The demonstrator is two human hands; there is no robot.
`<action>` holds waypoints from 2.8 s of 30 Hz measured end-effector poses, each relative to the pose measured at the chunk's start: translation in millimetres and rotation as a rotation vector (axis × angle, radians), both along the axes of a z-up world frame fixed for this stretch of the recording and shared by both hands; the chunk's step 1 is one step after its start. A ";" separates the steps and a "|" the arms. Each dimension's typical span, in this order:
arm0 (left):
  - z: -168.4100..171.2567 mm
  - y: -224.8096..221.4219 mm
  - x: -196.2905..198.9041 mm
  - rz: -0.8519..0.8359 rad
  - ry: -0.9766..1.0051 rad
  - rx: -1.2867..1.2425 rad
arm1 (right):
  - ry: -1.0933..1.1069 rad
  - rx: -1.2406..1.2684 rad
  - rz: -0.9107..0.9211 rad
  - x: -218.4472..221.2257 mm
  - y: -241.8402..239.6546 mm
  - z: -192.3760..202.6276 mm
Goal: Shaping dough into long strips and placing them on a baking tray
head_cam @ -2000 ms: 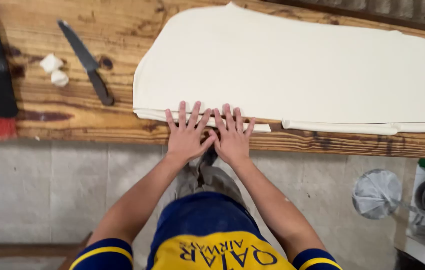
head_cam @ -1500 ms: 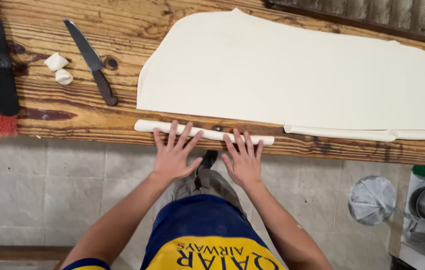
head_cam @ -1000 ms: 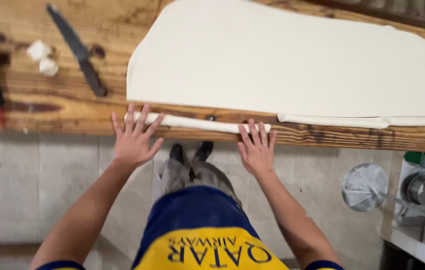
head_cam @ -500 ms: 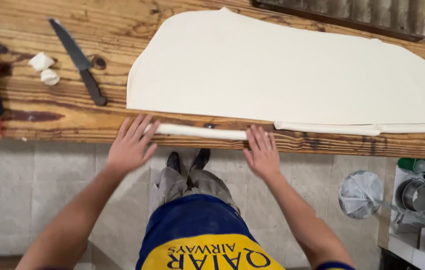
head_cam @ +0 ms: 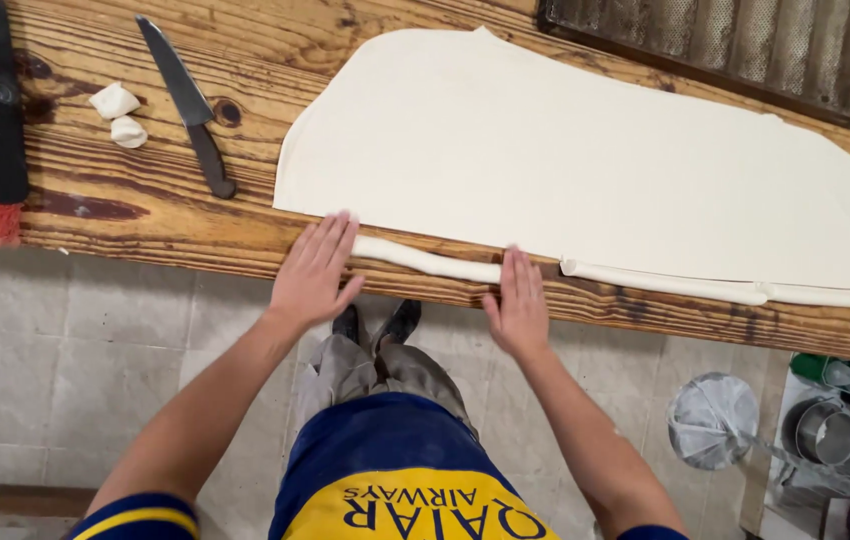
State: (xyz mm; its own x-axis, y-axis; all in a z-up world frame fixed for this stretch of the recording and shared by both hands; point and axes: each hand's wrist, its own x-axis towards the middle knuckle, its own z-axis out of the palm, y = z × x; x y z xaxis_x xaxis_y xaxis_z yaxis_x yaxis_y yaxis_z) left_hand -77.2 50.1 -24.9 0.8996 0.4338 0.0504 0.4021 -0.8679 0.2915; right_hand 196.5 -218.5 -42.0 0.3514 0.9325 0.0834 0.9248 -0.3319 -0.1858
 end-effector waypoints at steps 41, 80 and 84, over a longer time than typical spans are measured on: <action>37.0 -78.7 33.3 -0.001 0.157 0.055 | 0.050 -0.336 -0.204 -86.5 34.1 67.5; 10.7 2.4 0.9 0.328 -0.101 0.285 | -0.060 0.021 -0.344 -15.6 3.8 27.2; 21.7 -24.4 -36.4 0.192 -0.155 0.389 | -0.020 0.237 -0.127 -21.8 -26.1 52.7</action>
State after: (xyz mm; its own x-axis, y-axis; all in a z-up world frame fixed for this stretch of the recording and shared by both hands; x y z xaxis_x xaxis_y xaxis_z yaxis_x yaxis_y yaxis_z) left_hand -113.5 25.7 -3.2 0.7741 0.5137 0.3699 0.5434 -0.8390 0.0281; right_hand 174.7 -244.6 10.7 0.4603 0.8346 0.3025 0.8829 -0.3949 -0.2540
